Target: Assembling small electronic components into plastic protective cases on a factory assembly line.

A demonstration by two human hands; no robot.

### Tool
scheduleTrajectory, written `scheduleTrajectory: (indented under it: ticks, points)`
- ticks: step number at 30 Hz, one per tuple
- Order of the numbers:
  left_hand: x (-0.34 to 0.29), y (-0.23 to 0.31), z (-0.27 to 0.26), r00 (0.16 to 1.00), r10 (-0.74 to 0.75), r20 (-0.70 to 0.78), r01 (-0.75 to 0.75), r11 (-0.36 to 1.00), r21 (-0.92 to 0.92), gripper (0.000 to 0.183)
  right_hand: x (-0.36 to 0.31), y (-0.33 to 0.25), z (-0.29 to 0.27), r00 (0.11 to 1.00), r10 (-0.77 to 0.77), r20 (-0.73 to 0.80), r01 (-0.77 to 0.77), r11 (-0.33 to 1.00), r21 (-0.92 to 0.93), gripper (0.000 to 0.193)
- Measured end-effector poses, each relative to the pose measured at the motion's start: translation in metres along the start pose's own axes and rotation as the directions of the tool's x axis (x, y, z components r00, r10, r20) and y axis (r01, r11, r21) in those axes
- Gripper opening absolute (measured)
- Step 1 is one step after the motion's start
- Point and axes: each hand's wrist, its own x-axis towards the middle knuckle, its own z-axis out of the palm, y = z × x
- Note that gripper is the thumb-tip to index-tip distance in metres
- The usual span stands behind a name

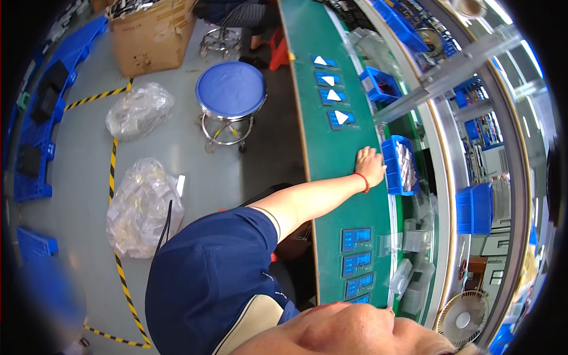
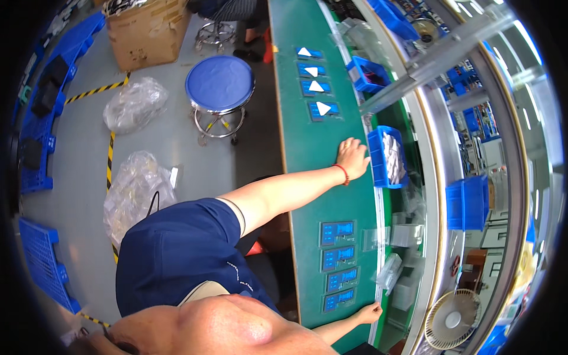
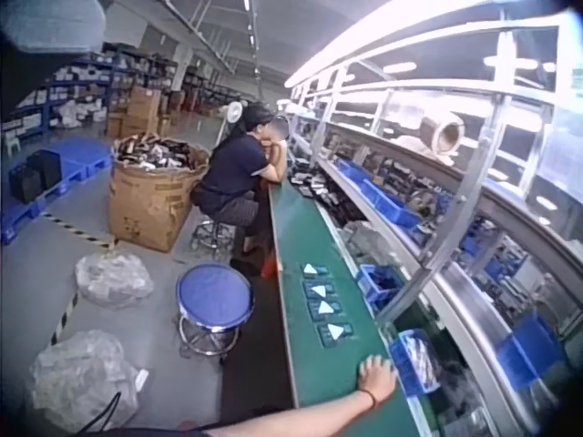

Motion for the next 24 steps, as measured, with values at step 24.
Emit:
scheduleTrajectory:
  ticks: [24]
  points:
    - [0.000, 0.008, -0.016, 0.924, -0.175, 0.339, 0.207, 0.976, -0.062, 0.027, 0.023, -0.011, -0.001, 0.954, 0.197, 0.224, -0.051, 0.848, -0.528, 0.054]
